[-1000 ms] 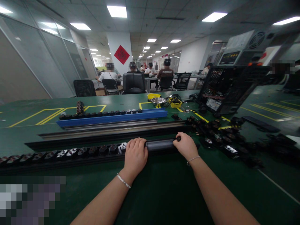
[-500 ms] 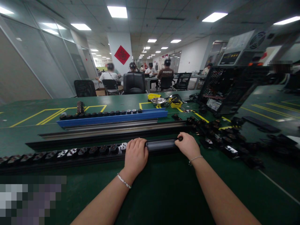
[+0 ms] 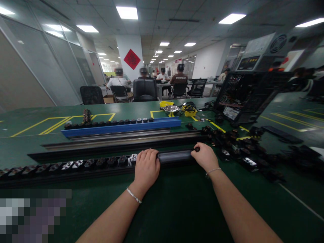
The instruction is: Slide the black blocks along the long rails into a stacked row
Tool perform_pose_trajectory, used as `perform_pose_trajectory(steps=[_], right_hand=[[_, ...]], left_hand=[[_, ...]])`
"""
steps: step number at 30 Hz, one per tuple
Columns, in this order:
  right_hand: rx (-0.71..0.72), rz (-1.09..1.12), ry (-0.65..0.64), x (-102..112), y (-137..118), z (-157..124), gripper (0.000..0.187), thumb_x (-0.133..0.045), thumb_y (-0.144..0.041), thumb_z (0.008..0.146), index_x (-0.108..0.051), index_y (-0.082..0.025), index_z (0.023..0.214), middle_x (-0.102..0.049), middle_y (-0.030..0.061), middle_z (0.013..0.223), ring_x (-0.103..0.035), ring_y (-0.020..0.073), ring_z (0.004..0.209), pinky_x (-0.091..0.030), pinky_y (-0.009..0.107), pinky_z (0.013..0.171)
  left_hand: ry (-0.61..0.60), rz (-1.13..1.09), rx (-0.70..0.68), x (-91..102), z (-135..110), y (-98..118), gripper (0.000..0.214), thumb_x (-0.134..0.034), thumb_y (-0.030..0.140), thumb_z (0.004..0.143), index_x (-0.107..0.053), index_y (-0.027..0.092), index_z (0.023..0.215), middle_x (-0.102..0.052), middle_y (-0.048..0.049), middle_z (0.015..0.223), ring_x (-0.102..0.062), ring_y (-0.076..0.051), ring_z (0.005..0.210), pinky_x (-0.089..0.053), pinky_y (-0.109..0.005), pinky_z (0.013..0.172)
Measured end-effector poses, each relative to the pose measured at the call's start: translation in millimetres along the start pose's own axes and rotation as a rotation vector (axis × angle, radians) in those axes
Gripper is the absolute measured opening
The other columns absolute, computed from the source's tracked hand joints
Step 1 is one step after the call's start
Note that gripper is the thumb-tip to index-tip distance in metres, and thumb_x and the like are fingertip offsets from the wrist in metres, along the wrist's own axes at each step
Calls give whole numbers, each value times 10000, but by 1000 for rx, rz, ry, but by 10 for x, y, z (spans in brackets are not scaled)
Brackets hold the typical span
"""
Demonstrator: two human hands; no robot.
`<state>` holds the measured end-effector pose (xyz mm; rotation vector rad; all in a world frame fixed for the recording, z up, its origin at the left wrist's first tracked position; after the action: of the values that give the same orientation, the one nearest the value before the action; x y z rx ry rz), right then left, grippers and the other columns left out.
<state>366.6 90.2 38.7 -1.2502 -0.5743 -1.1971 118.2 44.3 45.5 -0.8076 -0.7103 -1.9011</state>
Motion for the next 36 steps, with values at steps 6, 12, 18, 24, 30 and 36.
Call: perform_pose_trajectory(steps=[6,12,18,24,30,36], right_hand=[[-9,8,10,12,34,9,146,-520,-201,668,-617,-189,776,-643,63,875,-549,196,843,-393,295,744],[-21,14,-9,20,58,26,148,-518,-205,671,-618,-182,777,-645,75,889,-550,208,873,-396,304,768],[-20,19,-9,20,87,38,149,-512,-201,667,-613,-183,775,-647,76,890,-554,209,889,-399,306,789],[-29,2,1,32,125,48,149,-515,-207,669,-616,-185,776,-652,74,896,-562,210,894,-404,301,784],[-47,-16,5,50,180,64,172,-517,-223,675,-629,-183,799,-661,77,912,-570,211,888,-406,300,781],[-60,-17,1,66,203,68,189,-522,-235,670,-639,-184,809,-668,78,920,-576,226,896,-412,308,770]], left_hand=[[1,2,6,1,7,-2,243,-469,207,854,-590,205,1065,-670,-73,1075,-563,-241,1067,-376,-424,975],[-3,-6,4,-2,2,-4,242,-467,207,858,-583,203,1070,-665,-71,1083,-556,-247,1076,-364,-421,979],[-7,-3,7,-6,1,-6,242,-455,209,864,-581,202,1072,-663,-73,1084,-553,-247,1083,-357,-419,984],[-14,-4,12,-15,1,-10,241,-466,210,860,-583,198,1071,-663,-71,1084,-553,-245,1082,-357,-422,986],[-8,1,5,-18,-2,-12,242,-470,207,859,-584,191,1072,-664,-68,1082,-552,-244,1074,-361,-417,982],[2,3,0,-13,-2,-10,238,-478,206,855,-584,192,1068,-665,-67,1078,-555,-237,1074,-366,-415,982]])
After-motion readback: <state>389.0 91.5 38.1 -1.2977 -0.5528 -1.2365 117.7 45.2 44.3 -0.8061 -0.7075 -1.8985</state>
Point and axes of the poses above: each hand's wrist, its own z-axis towards the middle knuckle, its own x-axis out of the back of the hand, y = z × x, the point moved 7 cm from there along z, towards the middle knuckle
